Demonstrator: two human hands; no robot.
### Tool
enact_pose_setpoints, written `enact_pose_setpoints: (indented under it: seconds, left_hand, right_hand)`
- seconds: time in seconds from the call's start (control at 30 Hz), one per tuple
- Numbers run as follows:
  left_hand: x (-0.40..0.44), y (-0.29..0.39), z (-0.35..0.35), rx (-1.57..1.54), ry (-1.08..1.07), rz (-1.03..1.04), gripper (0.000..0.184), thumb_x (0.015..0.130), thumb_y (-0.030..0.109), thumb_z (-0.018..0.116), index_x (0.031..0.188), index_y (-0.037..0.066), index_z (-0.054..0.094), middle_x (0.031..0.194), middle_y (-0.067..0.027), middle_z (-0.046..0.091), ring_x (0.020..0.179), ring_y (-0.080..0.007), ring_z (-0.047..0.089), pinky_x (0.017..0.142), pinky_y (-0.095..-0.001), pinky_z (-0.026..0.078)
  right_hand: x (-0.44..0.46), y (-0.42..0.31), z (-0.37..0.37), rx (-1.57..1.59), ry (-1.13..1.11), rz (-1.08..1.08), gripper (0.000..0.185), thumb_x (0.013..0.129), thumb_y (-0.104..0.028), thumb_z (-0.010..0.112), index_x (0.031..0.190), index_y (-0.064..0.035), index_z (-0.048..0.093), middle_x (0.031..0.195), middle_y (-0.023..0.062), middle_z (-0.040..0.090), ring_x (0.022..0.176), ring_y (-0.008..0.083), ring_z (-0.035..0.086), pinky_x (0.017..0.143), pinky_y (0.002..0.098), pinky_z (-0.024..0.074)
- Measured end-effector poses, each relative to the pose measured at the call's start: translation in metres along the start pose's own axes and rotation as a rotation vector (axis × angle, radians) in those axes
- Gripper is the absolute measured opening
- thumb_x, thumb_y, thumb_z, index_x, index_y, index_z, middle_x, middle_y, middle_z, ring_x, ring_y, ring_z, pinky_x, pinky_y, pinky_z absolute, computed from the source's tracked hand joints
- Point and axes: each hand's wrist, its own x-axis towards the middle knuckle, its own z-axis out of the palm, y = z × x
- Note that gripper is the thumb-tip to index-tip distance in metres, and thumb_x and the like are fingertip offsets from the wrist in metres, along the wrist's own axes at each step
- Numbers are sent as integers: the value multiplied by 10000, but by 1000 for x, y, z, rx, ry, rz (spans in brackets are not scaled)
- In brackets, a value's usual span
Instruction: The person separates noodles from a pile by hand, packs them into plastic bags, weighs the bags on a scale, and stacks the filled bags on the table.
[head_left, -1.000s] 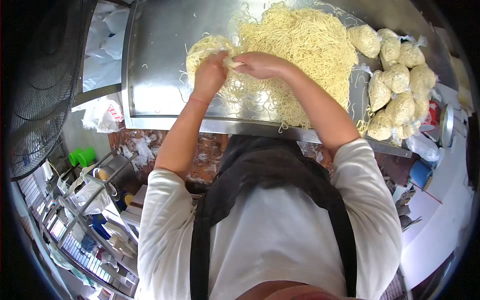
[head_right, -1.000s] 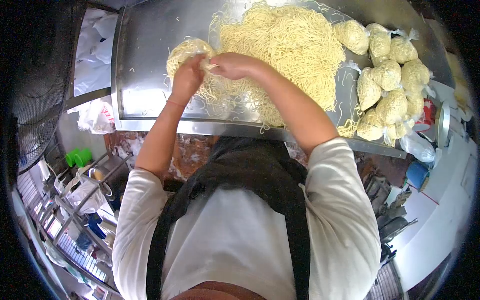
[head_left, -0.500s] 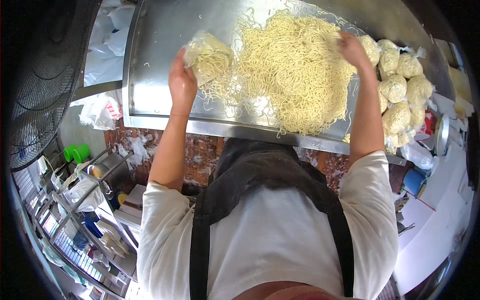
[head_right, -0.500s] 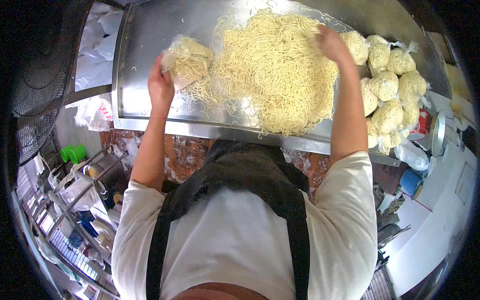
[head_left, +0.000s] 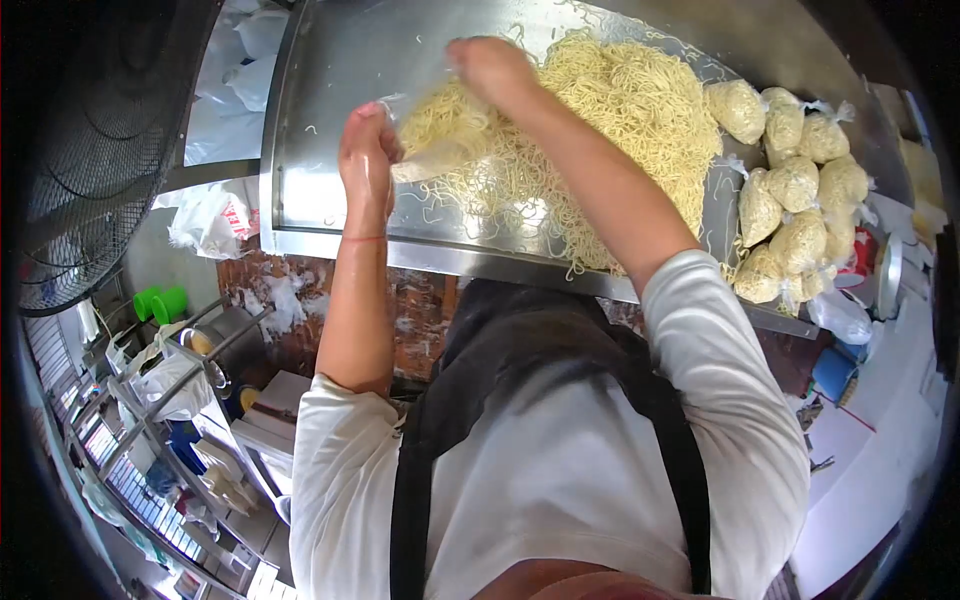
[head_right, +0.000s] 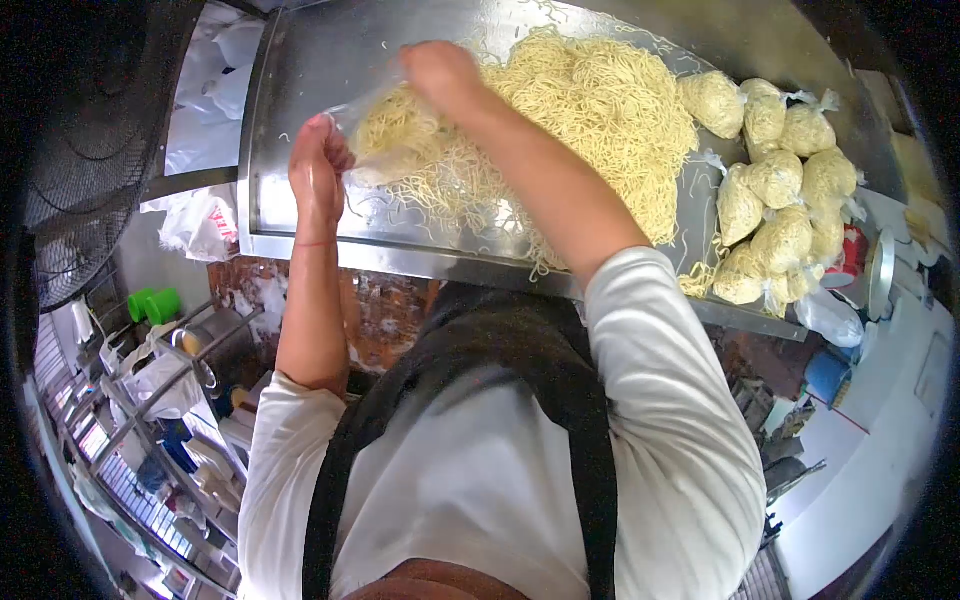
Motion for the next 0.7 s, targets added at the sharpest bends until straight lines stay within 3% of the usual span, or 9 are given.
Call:
enact_pose_setpoints:
  seconds: [0.07,0.1,0.2,0.23,0.33,0.43,0.5,0.57,0.7]
  left_hand:
    - [-1,-30,-21,481,-66,311,210,956,113,565,1144,33,518,780,-68,560,695,-167,529,654,-313,470]
    - [-13,-14,-11,936,-34,143,214,921,117,617,1107,24,567,779,-133,607,707,-243,598,685,-359,498]
    - [5,-28,-39,1034,-65,483,181,877,105,655,1036,23,626,779,-195,633,705,-337,627,673,-390,502]
    - [0,-4,-28,1047,-34,427,150,860,88,647,999,34,661,801,-218,655,706,-403,617,650,-410,498]
    - [-8,35,1,1033,-94,344,148,940,126,593,992,19,681,715,-183,639,609,-311,617,583,-376,480]
    - [-44,81,71,902,-182,238,187,971,147,586,1038,4,687,655,-55,599,506,-109,539,498,-285,445]
    - [-63,101,118,832,-275,220,205,979,146,573,1071,3,687,655,-36,584,518,-97,538,499,-271,449]
    - [-74,111,172,760,-395,191,229,990,122,543,1128,-3,677,632,-12,537,506,-84,506,495,-252,455]
    - [-100,105,317,627,-686,165,226,1000,115,510,1107,1,673,591,10,456,471,-75,436,470,-258,446]
  right_hand:
    - [-3,25,-12,-129,-141,17,388,897,-36,566,1261,-140,652,1173,130,686,1016,277,665,927,393,513]
    - [-9,35,-18,-253,-213,-11,382,896,-20,559,1239,-146,670,1142,117,703,989,273,677,908,389,522]
    - [-55,29,-39,-56,-30,-101,381,884,40,530,1194,-110,692,1120,121,713,1022,293,671,926,390,517]
    - [-68,30,-42,1,0,-70,396,877,51,522,1202,-105,686,1122,127,712,1033,298,668,926,389,517]
    - [-117,38,-65,109,94,-11,423,856,69,507,1206,-96,678,1123,147,707,1039,315,666,919,391,517]
    - [-193,63,-108,105,220,-58,411,841,57,514,1187,-89,681,1117,168,701,999,326,679,896,389,522]
    - [-241,82,-142,114,389,-164,402,837,52,532,1190,-75,675,1123,178,699,981,319,687,877,374,527]
    - [-289,103,-177,255,451,-83,320,924,-27,537,1198,-102,685,880,100,672,712,197,596,676,333,492]
    - [-387,161,-261,441,652,118,260,1003,-145,525,1190,-74,691,612,-7,489,513,78,413,491,267,385]
